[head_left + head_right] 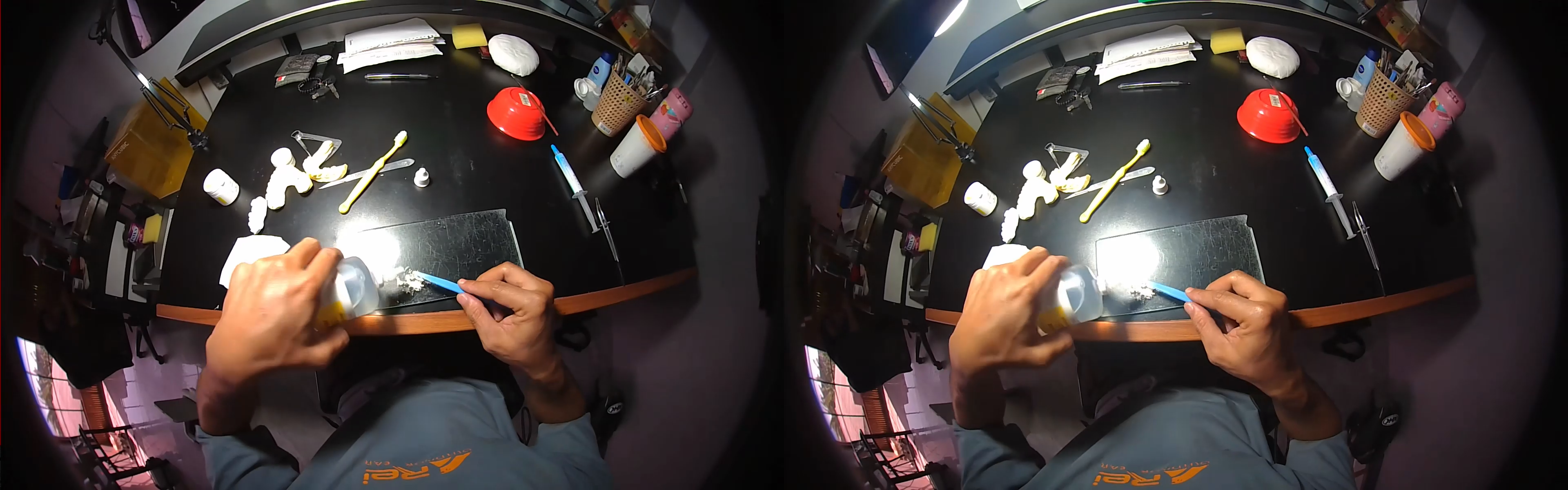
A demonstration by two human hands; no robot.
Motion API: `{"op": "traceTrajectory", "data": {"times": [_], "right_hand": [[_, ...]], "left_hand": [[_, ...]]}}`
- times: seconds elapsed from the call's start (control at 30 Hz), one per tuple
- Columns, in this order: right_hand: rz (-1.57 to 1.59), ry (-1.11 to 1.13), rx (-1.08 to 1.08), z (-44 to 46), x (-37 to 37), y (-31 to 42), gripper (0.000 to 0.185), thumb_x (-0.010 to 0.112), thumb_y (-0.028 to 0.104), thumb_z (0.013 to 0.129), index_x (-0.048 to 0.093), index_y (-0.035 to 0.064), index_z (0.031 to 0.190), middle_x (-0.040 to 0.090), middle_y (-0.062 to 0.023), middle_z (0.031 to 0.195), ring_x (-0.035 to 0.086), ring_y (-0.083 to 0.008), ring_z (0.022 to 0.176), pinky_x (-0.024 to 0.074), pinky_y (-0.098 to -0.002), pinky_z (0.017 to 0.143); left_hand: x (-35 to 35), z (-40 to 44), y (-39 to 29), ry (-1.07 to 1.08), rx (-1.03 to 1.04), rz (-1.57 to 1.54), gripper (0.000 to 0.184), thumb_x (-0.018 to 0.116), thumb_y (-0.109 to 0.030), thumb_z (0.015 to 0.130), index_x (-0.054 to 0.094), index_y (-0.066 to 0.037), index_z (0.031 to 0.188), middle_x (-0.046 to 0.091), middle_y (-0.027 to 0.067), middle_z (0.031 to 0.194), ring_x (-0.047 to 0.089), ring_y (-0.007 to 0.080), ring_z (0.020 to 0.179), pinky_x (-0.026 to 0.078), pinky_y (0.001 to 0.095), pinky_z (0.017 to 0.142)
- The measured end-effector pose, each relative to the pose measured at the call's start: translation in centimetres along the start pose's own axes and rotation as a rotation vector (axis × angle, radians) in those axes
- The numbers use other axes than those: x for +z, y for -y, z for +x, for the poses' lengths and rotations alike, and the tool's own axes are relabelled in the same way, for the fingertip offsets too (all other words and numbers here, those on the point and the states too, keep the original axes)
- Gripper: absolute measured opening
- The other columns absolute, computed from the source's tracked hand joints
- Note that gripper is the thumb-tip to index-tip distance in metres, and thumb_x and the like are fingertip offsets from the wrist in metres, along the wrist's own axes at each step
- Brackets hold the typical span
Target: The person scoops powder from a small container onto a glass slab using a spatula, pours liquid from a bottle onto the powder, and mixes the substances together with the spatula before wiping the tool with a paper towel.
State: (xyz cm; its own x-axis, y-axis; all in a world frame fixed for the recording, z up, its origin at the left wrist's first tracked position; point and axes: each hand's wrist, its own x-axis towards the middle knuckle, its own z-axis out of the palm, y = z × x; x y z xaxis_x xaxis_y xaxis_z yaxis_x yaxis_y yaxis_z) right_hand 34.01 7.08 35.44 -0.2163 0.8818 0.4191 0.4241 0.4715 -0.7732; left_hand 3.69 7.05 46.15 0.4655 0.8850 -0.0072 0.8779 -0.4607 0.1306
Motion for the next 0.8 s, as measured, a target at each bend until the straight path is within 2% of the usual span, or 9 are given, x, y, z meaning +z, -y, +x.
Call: {"op": "traceTrajectory", "data": {"times": [0.07, 0.1, 0.2, 0.23, 0.27, 0.43, 0.57, 0.67, 0.8], "right_hand": [[-0.026, 0.019, -0.017, 0.1, -0.1, 0.0, 0.014, 0.087, 0.000, 0.093, 0.086, -0.0028, 0.107, 0.075, -0.0099, 0.086, 0.068, -0.0126, 0.062, 0.0501, -0.0284, 0.052], [-0.061, 0.031, -0.019, 0.2, -0.2, 0.2, 0.013, 0.086, 0.000, 0.093, 0.086, -0.0031, 0.106, 0.075, -0.0105, 0.085, 0.070, -0.0145, 0.063, 0.0514, -0.0293, 0.053], [-0.152, 0.051, -0.030, 0.0, -0.4, 1.2, 0.012, 0.085, 0.000, 0.094, 0.084, -0.0037, 0.106, 0.075, -0.0120, 0.085, 0.073, -0.0196, 0.065, 0.0546, -0.0316, 0.056], [-0.174, 0.043, -0.033, -0.2, -0.3, 1.2, 0.012, 0.085, -0.001, 0.094, 0.084, -0.0036, 0.105, 0.075, -0.0122, 0.085, 0.073, -0.0208, 0.065, 0.0552, -0.0321, 0.057], [-0.197, 0.034, -0.036, -0.5, -0.1, 1.3, 0.012, 0.085, -0.001, 0.093, 0.084, -0.0035, 0.105, 0.075, -0.0123, 0.085, 0.074, -0.0221, 0.066, 0.0558, -0.0326, 0.057], [-0.217, -0.010, -0.152, -1.0, 1.3, 1.2, 0.014, 0.085, -0.002, 0.091, 0.084, -0.0021, 0.105, 0.074, -0.0110, 0.083, 0.073, -0.0215, 0.066, 0.0553, -0.0328, 0.056], [-0.228, 0.021, -0.134, -0.9, 1.5, 1.9, 0.015, 0.086, -0.008, 0.086, 0.085, -0.0042, 0.101, 0.074, -0.0108, 0.083, 0.072, -0.0185, 0.068, 0.0542, -0.0289, 0.057], [-0.245, 0.037, -0.148, -0.9, 1.5, 2.1, 0.017, 0.086, -0.009, 0.085, 0.086, -0.0031, 0.100, 0.073, -0.0095, 0.083, 0.070, -0.0171, 0.067, 0.0524, -0.0282, 0.056], [-0.254, 0.035, -0.227, -0.8, 1.4, 1.3, 0.020, 0.087, -0.007, 0.083, 0.086, -0.0004, 0.102, 0.072, -0.0082, 0.087, 0.067, -0.0145, 0.062, 0.0507, -0.0288, 0.053]], "left_hand": [[1.1, -0.7, 1.6, -0.127, 0.026, -0.150, 0.062, 0.085, -0.033, 0.071, 0.069, -0.001, 0.121, 0.067, 0.0142, 0.099, 0.074, 0.0393, 0.082, 0.057, 0.0496, 0.071], [1.7, -1.1, 2.3, -0.152, -0.001, -0.241, 0.071, 0.085, -0.027, 0.070, 0.069, 0.002, 0.132, 0.069, 0.0155, 0.102, 0.074, 0.0378, 0.085, 0.059, 0.0469, 0.077], [4.1, -0.9, 4.1, -0.417, 0.087, -0.483, 0.072, 0.087, -0.018, 0.067, 0.068, 0.004, 0.133, 0.071, 0.0181, 0.108, 0.076, 0.0348, 0.094, 0.060, 0.0423, 0.086], [4.6, -1.1, 3.8, -0.457, 0.005, -0.607, 0.070, 0.090, -0.014, 0.069, 0.068, 0.006, 0.132, 0.073, 0.0189, 0.112, 0.076, 0.0303, 0.102, 0.059, 0.0392, 0.093], [5.3, -1.0, 3.6, -0.533, -0.029, -0.664, 0.069, 0.094, -0.014, 0.074, 0.068, 0.005, 0.135, 0.073, 0.0165, 0.116, 0.076, 0.0279, 0.105, 0.059, 0.0395, 0.095], [9.9, -0.1, 3.0, -0.787, -0.092, -0.770, 0.074, 0.098, -0.010, 0.084, 0.059, 0.006, 0.145, 0.069, 0.0166, 0.130, 0.074, 0.0255, 0.117, 0.060, 0.0385, 0.103], [11.6, 0.2, 2.8, -0.880, -0.112, -0.832, 0.075, 0.098, -0.018, 0.090, 0.056, 0.008, 0.146, 0.067, 0.0167, 0.133, 0.073, 0.0236, 0.120, 0.060, 0.0372, 0.105], [11.9, 0.2, 2.7, -0.896, -0.099, -0.897, 0.076, 0.098, -0.017, 0.090, 0.055, 0.009, 0.148, 0.066, 0.0173, 0.135, 0.073, 0.0239, 0.121, 0.060, 0.0370, 0.106], [12.4, -0.8, 2.3, -0.868, -0.184, -0.913, 0.085, 0.098, -0.013, 0.088, 0.050, 0.011, 0.155, 0.064, 0.0195, 0.139, 0.072, 0.0260, 0.124, 0.057, 0.0387, 0.112]]}}
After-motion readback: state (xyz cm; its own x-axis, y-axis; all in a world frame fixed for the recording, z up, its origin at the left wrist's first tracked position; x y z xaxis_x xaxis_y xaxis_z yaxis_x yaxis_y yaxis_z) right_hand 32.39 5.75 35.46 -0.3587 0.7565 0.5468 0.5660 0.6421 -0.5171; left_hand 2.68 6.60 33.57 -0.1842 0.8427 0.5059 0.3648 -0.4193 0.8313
